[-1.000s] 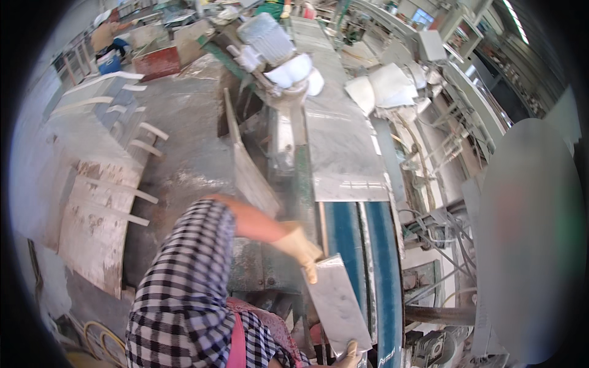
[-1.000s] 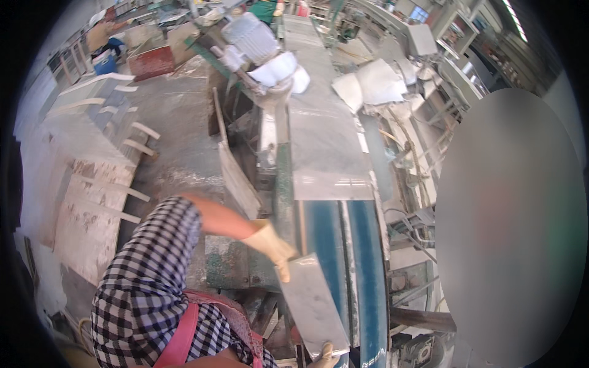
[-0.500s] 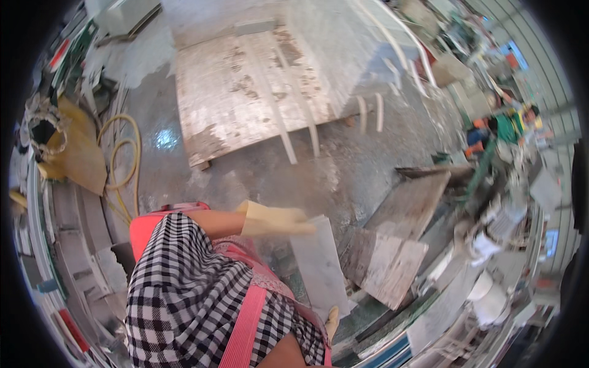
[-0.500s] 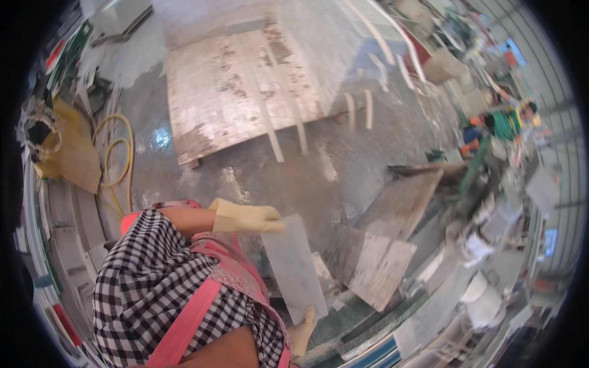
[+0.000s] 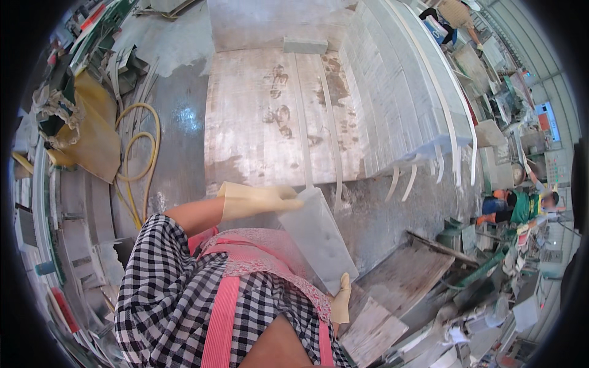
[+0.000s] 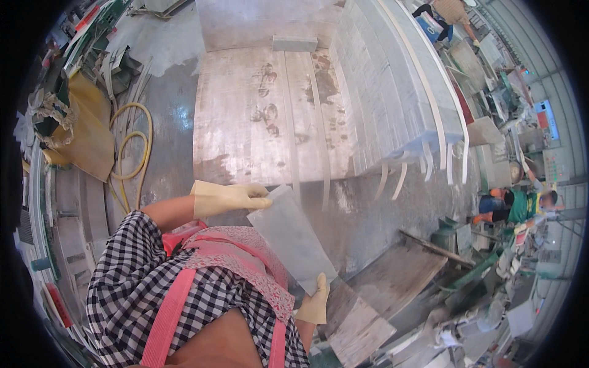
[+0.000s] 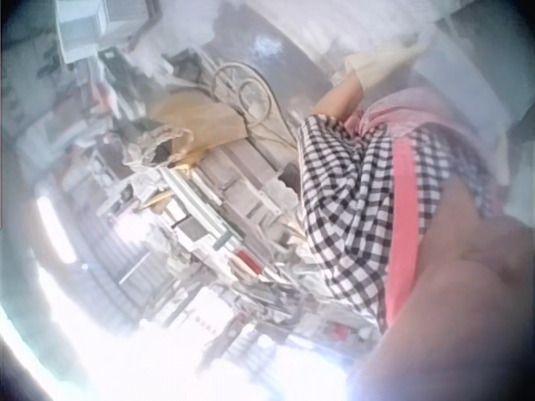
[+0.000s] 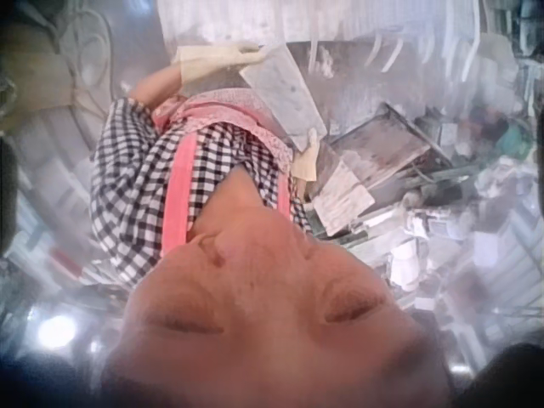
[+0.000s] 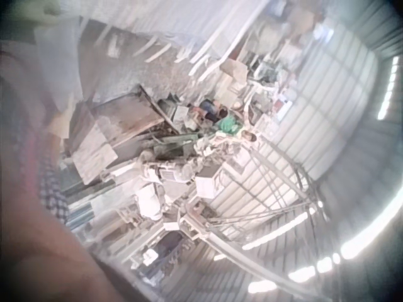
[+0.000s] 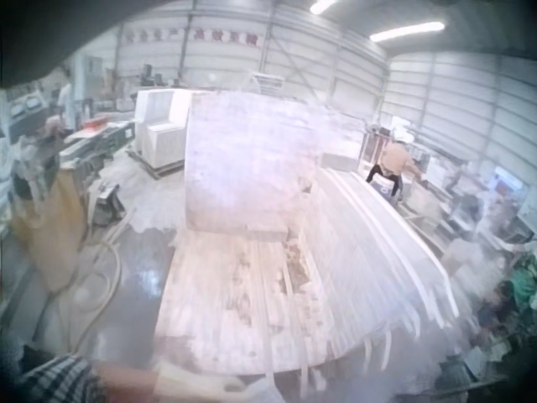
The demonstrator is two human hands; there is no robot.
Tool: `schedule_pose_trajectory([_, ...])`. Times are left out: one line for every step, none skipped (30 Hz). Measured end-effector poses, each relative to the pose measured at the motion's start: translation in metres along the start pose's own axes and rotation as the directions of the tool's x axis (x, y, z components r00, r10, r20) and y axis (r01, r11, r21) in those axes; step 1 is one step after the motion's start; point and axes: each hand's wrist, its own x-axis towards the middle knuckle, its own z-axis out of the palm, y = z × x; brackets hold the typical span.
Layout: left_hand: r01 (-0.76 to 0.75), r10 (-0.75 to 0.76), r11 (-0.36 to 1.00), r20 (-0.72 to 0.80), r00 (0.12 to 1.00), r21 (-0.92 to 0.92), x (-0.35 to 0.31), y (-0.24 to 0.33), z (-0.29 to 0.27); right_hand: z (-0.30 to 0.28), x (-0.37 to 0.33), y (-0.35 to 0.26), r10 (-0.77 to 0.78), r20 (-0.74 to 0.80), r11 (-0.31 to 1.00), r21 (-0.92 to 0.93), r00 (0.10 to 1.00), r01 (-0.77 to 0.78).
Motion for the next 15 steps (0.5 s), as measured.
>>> schedule_pose_trajectory([-0.012, 0.013, 0.994, 0.005, 1.0, -0.104, 0.012, 0.003, -0.009, 0.005, 0.019, -0.008, 0.058, -0.049, 0.996, 0.073, 0.997, -0.055])
schedule_pose_trajectory([-0.006, 0.005, 0.996, -0.009, 1.0, -0.092, 0.028, 0.007, -0.018, 0.01, 0.037, -0.017, 0.097, -0.07, 0.985, 0.149, 0.993, -0.086])
schedule_pose_trajectory([-0.012, 0.01, 0.997, -0.027, 1.0, -0.076, 0.043, 0.013, -0.025, 0.014, 0.056, -0.028, 0.154, -0.08, 0.961, 0.243, 0.985, -0.131])
schedule_pose_trajectory([-0.05, 0.047, 0.998, -0.06, 0.997, -0.047, 0.062, 0.022, -0.032, 0.018, 0.077, -0.043, 0.126, -0.14, 0.978, 0.182, 0.982, -0.1])
schedule_pose_trajectory([-0.005, 0.002, 0.998, -0.041, 0.999, -0.06, 0.082, 0.032, -0.038, 0.024, 0.097, -0.057, 0.117, -0.188, 0.986, 0.142, 0.975, -0.091])
schedule_pose_trajectory([0.033, -0.034, 0.999, -0.019, 0.999, -0.04, 0.098, 0.042, -0.045, 0.033, 0.111, -0.068, 0.079, -0.247, 0.996, 0.063, 0.966, -0.065])
schedule_pose_trajectory([0.108, -0.108, 0.994, 0.004, 0.994, 0.035, 0.112, 0.052, -0.059, 0.043, 0.124, -0.08, 0.009, -0.143, 1.0, 0.017, 0.99, -0.006])
schedule_pose_trajectory([0.113, -0.114, 0.993, 0.022, 0.993, 0.042, 0.125, 0.063, -0.078, 0.055, 0.141, -0.094, -0.109, -0.026, 0.991, -0.078, 0.994, 0.107])
schedule_pose_trajectory([0.152, -0.154, 0.987, 0.041, 0.987, 0.05, 0.135, 0.07, -0.085, 0.056, 0.15, -0.115, -0.198, 0.069, 0.955, -0.21, 0.978, 0.208])
schedule_pose_trajectory([0.192, -0.194, 0.981, 0.068, 0.979, 0.034, 0.141, 0.076, -0.085, 0.06, 0.163, -0.134, -0.128, -0.016, 0.961, -0.249, 0.992, 0.12])
schedule_pose_trajectory([0.204, -0.21, 0.977, 0.139, 0.968, 0.056, 0.152, 0.083, -0.098, 0.063, 0.175, -0.153, -0.074, -0.031, 0.983, -0.171, 0.997, 0.068])
schedule_pose_trajectory([0.171, -0.174, 0.984, 0.081, 0.981, 0.046, 0.16, 0.089, -0.103, 0.067, 0.187, -0.173, -0.027, 0.04, 0.986, -0.164, 0.999, 0.034])
schedule_pose_trajectory([0.137, -0.138, 0.99, 0.02, 0.99, 0.045, 0.169, 0.096, -0.109, 0.076, 0.202, -0.188, 0.04, 0.003, 0.989, -0.144, 0.999, -0.039])
schedule_pose_trajectory([0.103, -0.101, 0.994, -0.042, 0.994, 0.045, 0.178, 0.102, -0.116, 0.082, 0.216, -0.201, 0.11, -0.048, 0.986, -0.12, 0.993, -0.115])
schedule_pose_trajectory([0.123, -0.123, 0.992, -0.004, 0.992, 0.029, 0.189, 0.108, -0.127, 0.09, 0.229, -0.211, 0.101, -0.048, 0.985, -0.133, 0.994, -0.107])
